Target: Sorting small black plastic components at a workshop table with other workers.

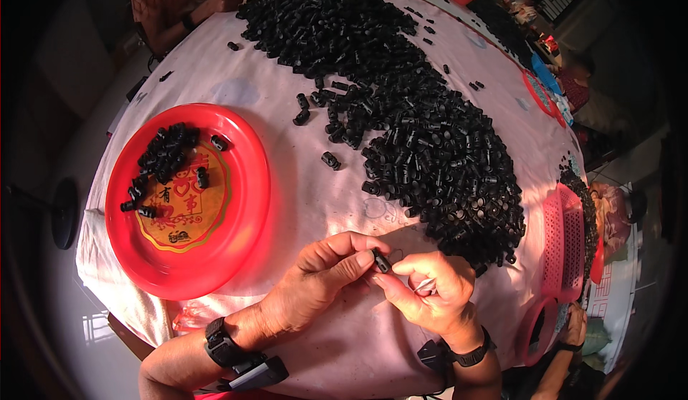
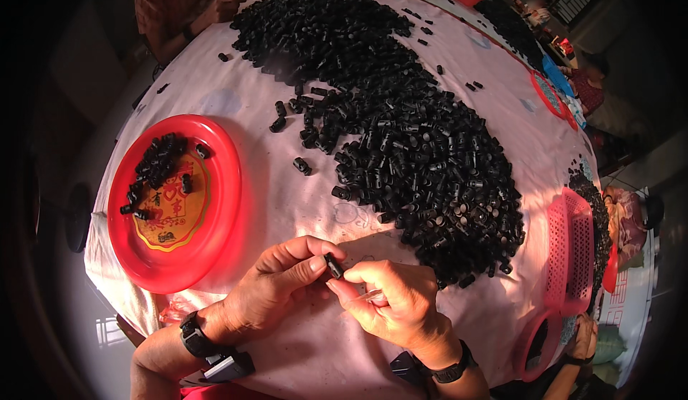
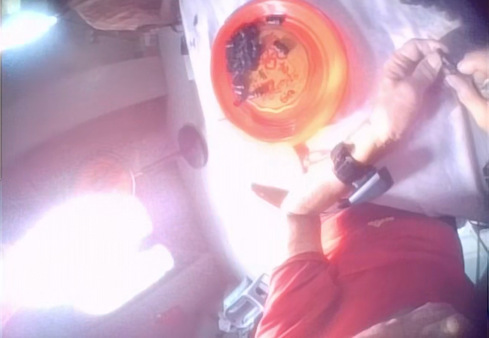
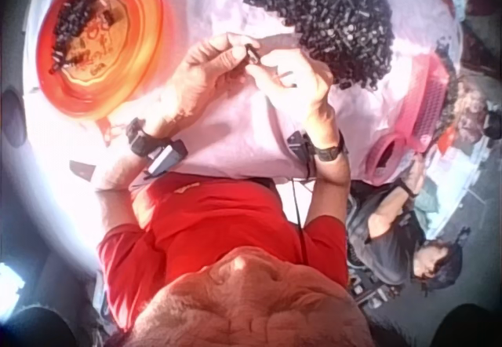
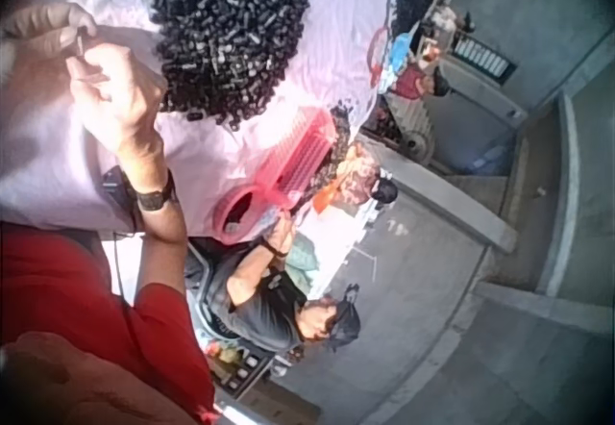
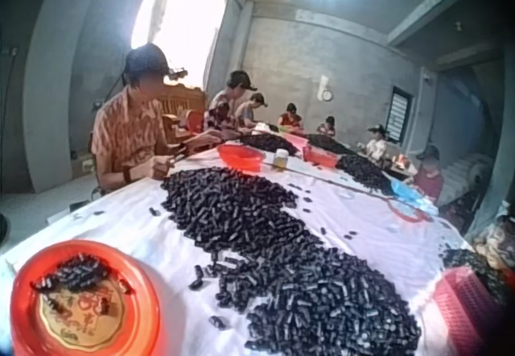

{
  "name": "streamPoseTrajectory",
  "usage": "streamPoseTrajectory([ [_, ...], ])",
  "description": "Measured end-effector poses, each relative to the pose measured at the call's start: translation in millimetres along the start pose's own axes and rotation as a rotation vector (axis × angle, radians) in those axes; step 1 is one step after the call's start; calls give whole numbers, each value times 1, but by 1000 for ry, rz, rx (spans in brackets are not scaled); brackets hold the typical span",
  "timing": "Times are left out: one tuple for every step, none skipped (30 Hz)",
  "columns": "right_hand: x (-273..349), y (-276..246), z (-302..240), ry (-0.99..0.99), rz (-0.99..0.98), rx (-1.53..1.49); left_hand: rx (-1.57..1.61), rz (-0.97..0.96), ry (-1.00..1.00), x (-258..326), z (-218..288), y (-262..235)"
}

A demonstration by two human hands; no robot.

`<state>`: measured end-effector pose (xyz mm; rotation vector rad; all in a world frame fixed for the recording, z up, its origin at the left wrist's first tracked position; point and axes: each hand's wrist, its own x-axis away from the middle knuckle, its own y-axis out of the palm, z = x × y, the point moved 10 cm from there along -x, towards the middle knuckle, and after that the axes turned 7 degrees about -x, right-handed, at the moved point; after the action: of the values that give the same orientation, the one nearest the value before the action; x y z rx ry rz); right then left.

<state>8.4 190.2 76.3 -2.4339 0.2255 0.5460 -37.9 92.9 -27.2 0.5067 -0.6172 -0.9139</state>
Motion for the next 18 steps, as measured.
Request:
streamPoseTrajectory([
  [-1, 0, -1, 2, -1, 0, 19, -9, 11, 0, 0, 1],
  [-3, 1, -1, 50, 2, -17, 20, -9, 10, -1, -1, 0],
  [-4, 1, 2, 98, 5, -35, 39, -33, 10, -1, -2, 1],
  [-5, 1, 4, 99, 5, -35, 57, -58, 11, -1, -3, 3],
  [-7, 2, -2, 16, -16, -4, 57, -58, 9, -1, -2, 4],
  [-7, 4, -8, -68, -37, 28, 49, -41, -6, 0, -2, 4],
  [-6, 3, -7, -67, -37, 28, 40, -23, -20, 0, -3, 3],
  [-4, 3, -8, -98, -42, 88, 40, -24, -21, 0, -3, 3],
  [-2, 4, -11, -129, -48, 147, 18, -18, -8, -1, -3, 1],
  [-2, 4, -12, -129, -48, 147, -5, -11, 5, -1, -3, -1],
  [-3, 2, -5, -28, -39, 69, -5, -10, 5, 0, -2, 1],
  [-3, 1, 3, 73, -29, -6, -1, 15, 22, 1, 3, 2],
  [1, 3, 6, 74, -28, -5, 3, 41, 39, 1, 6, 1],
  [8, 3, 20, 164, 12, -133, 4, 39, 38, 1, 6, 1],
  [13, 3, 33, 252, 51, -263, 16, 28, 16, 2, 5, 0],
  [9, 6, 30, 296, 13, -327, 28, 16, -5, 2, 3, -1],
  [9, 7, 31, 296, 11, -328, 28, 19, -4, 3, 4, -2],
  [10, 8, 34, 317, 12, -367, 97, 7, -49, 3, 0, -2],
])
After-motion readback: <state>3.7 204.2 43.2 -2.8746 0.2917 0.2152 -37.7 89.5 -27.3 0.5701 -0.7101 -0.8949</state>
